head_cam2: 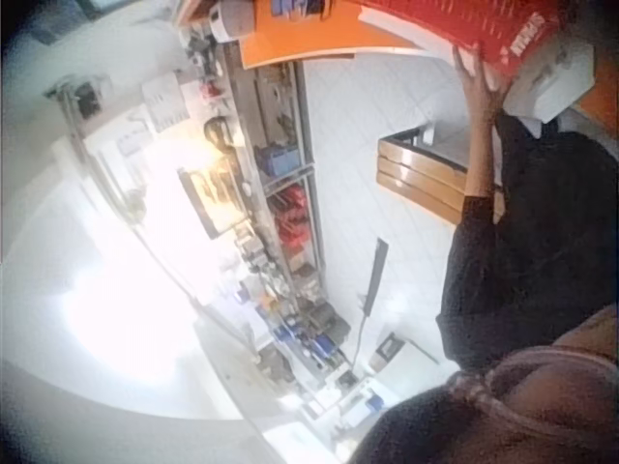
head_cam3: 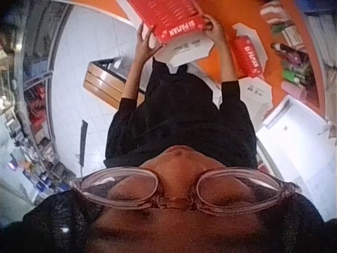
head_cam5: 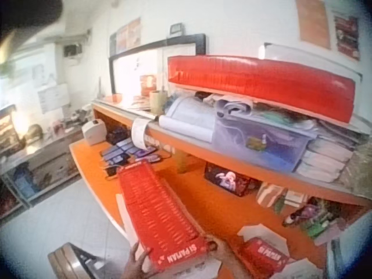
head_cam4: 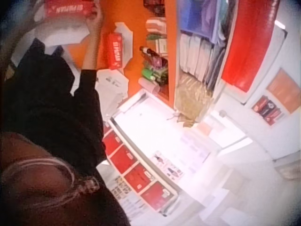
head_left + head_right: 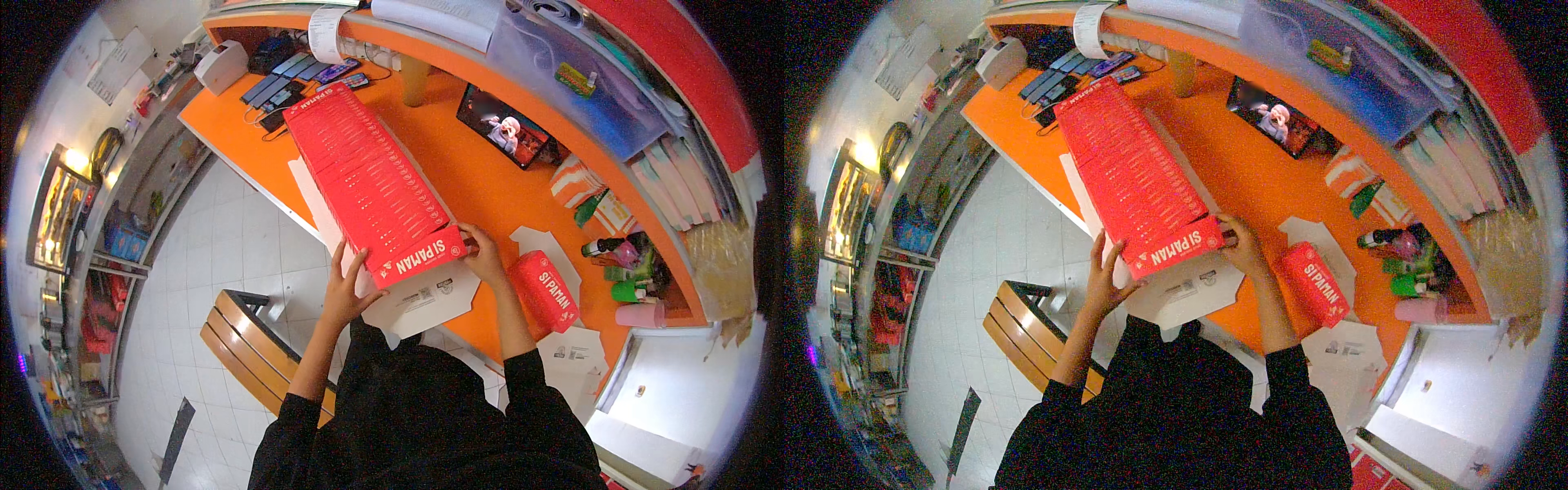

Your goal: The person assembles red and white cardboard boxes by folding the flaps and tucking them into slots. They handle the boxes one at a time, stacking the finished units on the counter.

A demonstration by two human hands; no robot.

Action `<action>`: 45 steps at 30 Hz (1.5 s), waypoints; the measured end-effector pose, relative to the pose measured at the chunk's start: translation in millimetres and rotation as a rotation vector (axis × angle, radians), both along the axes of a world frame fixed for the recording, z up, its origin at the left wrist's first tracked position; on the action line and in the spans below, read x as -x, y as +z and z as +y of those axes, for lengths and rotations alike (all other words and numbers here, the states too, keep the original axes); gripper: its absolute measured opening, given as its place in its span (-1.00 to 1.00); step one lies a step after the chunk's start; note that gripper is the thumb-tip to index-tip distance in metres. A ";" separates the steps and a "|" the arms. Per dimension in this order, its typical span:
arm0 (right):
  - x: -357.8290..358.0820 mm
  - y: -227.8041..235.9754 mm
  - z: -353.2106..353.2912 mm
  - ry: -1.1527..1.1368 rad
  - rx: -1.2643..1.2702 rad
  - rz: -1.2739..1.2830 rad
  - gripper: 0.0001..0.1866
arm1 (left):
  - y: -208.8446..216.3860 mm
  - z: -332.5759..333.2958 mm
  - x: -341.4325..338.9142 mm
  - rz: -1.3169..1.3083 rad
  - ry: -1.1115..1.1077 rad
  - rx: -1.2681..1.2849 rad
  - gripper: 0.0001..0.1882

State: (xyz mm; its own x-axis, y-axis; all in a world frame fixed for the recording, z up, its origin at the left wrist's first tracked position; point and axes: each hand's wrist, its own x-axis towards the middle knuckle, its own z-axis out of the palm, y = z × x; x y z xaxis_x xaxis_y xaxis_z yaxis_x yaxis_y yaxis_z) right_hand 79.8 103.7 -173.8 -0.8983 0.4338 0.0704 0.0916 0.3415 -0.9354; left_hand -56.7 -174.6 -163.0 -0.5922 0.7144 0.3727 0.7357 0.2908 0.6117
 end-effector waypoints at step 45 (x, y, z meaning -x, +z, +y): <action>6.5 3.5 11.7 0.214 -0.108 -0.038 -0.39 | 1.5 -0.4 3.9 -0.254 -0.065 -0.031 -0.11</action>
